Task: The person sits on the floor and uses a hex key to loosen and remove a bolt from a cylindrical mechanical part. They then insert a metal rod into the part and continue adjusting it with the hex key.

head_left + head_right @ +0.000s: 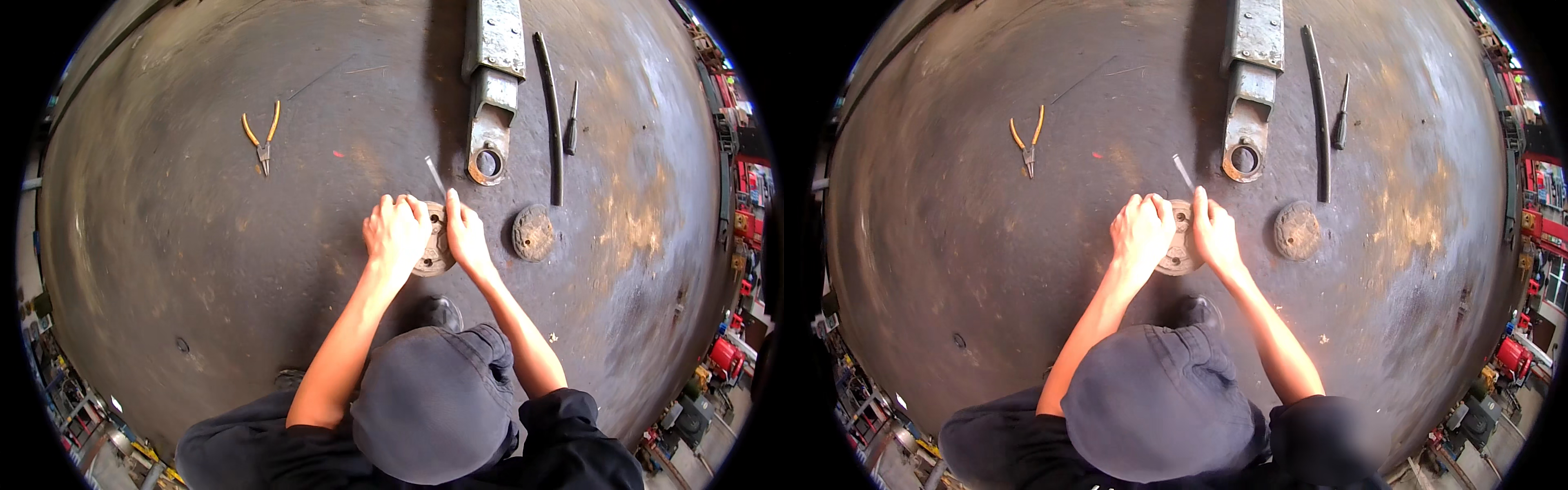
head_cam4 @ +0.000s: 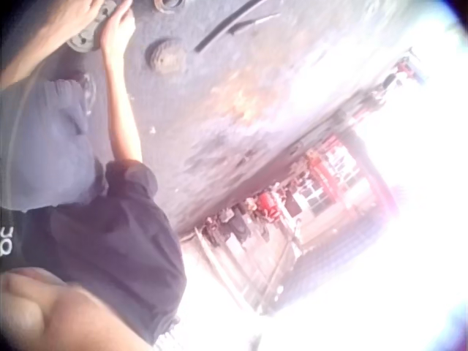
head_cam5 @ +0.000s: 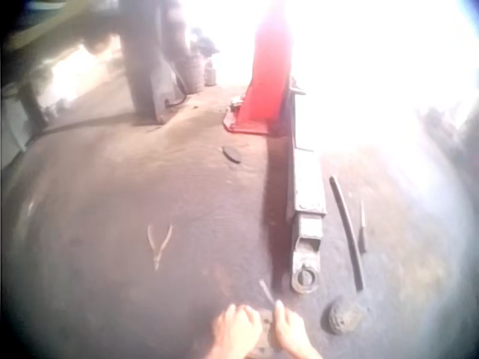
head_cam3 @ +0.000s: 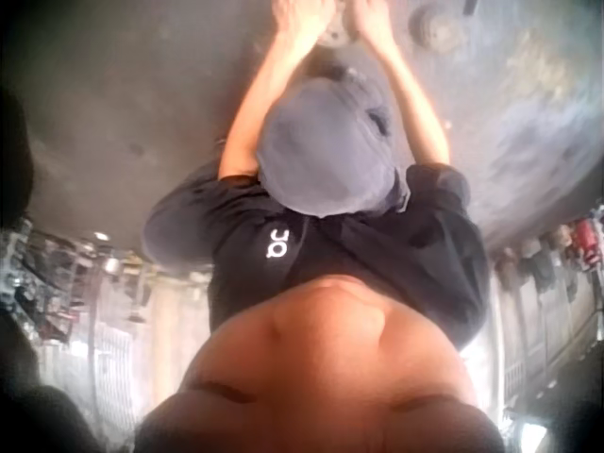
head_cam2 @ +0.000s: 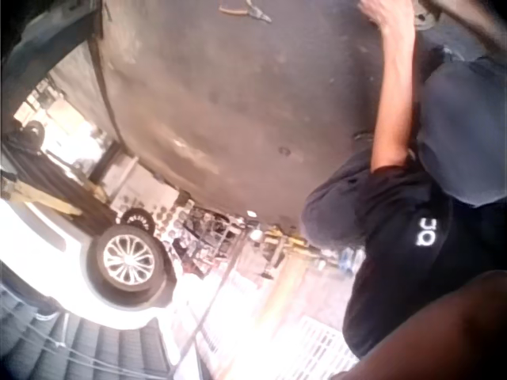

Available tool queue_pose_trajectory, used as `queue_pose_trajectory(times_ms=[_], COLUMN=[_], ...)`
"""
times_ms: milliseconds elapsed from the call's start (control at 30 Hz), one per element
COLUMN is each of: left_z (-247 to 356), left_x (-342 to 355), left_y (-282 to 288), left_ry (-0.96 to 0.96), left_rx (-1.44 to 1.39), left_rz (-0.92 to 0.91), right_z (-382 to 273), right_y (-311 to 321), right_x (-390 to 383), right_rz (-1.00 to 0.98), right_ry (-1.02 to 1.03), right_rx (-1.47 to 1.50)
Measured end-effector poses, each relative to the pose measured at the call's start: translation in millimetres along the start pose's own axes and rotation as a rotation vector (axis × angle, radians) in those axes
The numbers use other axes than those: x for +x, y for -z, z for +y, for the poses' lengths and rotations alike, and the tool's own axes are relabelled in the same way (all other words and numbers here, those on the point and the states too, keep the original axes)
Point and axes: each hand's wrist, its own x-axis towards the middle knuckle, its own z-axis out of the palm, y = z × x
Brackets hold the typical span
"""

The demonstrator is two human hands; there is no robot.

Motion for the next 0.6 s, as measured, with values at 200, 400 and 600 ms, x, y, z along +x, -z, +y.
queue_pose_trajectory(times_ms=[200, 400, 600], left_z=[7, 9, 6], left_x=[13, 13, 14], left_y=[-6, -4, -15], left_ry=[0.313, 0.246, 0.075], left_rx=[-0.094, -0.073, -0.046], left_rz=[0.016, 0.01, 0.055], right_z=[-4, 4, 5], right_y=[-11, -19, -13], right_x=[-5, -12, -18], right_rz=[0.154, 0.266, 0.285], right_ry=[0.039, 0.097, 0.115], right_rx=[-0.068, -0.1, -0.217])
